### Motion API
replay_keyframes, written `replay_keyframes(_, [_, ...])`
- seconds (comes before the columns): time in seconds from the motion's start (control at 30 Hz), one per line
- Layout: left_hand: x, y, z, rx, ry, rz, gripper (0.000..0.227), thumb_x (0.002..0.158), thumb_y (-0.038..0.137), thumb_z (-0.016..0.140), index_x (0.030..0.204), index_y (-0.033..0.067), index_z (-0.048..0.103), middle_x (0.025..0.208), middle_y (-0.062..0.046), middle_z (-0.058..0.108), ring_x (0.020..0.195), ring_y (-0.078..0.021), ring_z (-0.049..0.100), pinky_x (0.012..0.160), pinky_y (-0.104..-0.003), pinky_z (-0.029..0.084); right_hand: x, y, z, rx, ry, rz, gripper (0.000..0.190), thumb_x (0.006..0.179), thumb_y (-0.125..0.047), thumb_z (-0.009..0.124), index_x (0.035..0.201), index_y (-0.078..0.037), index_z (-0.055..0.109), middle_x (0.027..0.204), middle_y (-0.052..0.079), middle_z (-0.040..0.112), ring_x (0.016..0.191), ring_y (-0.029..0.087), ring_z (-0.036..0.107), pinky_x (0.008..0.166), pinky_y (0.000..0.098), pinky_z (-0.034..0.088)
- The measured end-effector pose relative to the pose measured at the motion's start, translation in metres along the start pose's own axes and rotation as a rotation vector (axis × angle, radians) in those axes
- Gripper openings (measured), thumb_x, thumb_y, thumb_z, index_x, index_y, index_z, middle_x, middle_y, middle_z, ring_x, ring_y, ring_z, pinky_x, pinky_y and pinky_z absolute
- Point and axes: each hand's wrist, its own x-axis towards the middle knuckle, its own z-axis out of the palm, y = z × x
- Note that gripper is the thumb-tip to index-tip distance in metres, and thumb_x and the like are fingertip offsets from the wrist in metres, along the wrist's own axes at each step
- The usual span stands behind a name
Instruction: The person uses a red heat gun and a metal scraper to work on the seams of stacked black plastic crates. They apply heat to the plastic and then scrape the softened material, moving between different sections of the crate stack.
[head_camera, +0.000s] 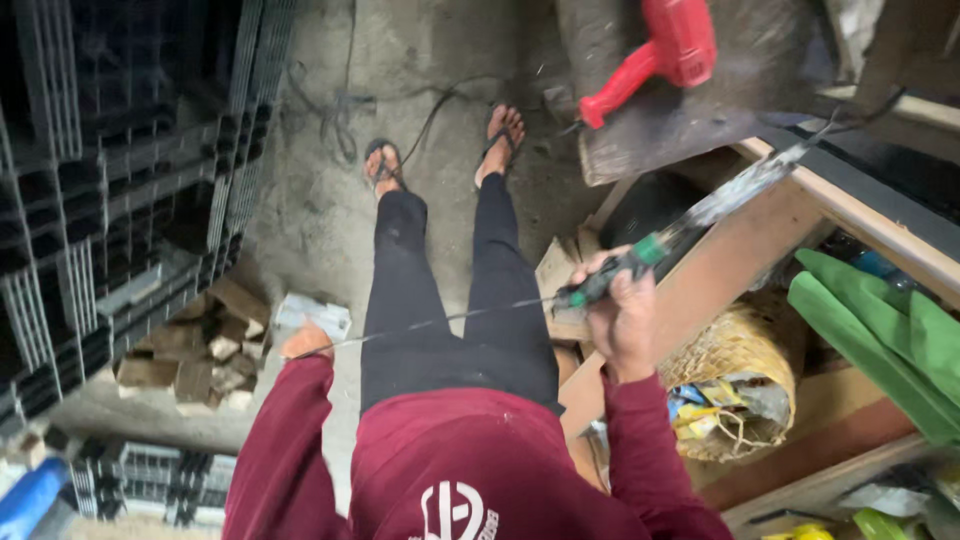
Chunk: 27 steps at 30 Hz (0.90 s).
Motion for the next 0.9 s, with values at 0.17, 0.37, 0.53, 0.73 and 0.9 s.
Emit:
replay_keyframes(0.17, [-0.037,-0.005,0.040,-0.285,-0.191,0.046,0.054,0.098,0.023,0.057,0.150,0.0083,0.057,0.099,-0.019,0.073,0.079,-0.0376,0.069,0.067,-0.053,0.051,0.008,-0.012,-0.013,-0.078,-0.025,-0.067,0.031,0.104,-0.022,0.072,0.125,-0.008,0.053,0.109,0.010,0.060,0.103,0.025,0.061,0.097,0.0424,0.053])
replay_keyframes(0.37, [-0.053,0.018,0.041,-0.410,-0.259,0.159,0.048,0.095,0.023,0.061,0.140,0.0046,0.060,0.102,-0.023,0.071,0.085,-0.0423,0.068,0.072,-0.055,0.052,0.005,-0.037,-0.032,-0.186,0.030,-0.146,0.027,0.108,-0.019,0.068,0.129,-0.008,0.053,0.110,0.009,0.060,0.104,0.023,0.060,0.096,0.0404,0.054])
replay_keyframes(0.53, [-0.040,0.054,-0.001,-0.367,-0.350,0.381,0.043,0.092,0.022,0.064,0.131,0.0016,0.062,0.104,-0.027,0.069,0.090,-0.0461,0.067,0.076,-0.057,0.053,0.019,-0.038,-0.050,-0.235,0.054,-0.129,0.025,0.108,-0.016,0.066,0.127,-0.009,0.052,0.110,0.008,0.060,0.103,0.022,0.061,0.095,0.0402,0.054])
replay_keyframes(0.73, [0.012,0.176,-0.196,-0.578,0.015,0.818,0.039,0.089,0.021,0.067,0.120,-0.0021,0.065,0.107,-0.032,0.067,0.096,-0.0508,0.066,0.081,-0.058,0.053,0.014,-0.022,-0.073,-0.331,0.124,-0.020,0.031,0.100,-0.024,0.068,0.120,-0.009,0.051,0.103,0.009,0.062,0.092,0.024,0.065,0.088,0.0388,0.056])
replay_keyframes(0.9, [0.005,0.357,-0.329,-0.912,0.470,1.037,0.090,0.074,0.041,0.091,0.142,-0.0006,0.049,0.135,-0.023,0.057,0.125,-0.0413,0.053,0.107,-0.049,0.043,-0.003,0.004,-0.106,-0.216,0.235,0.097,0.031,0.100,-0.022,0.068,0.122,-0.006,0.052,0.105,0.008,0.060,0.094,0.020,0.062,0.086,0.0353,0.052])
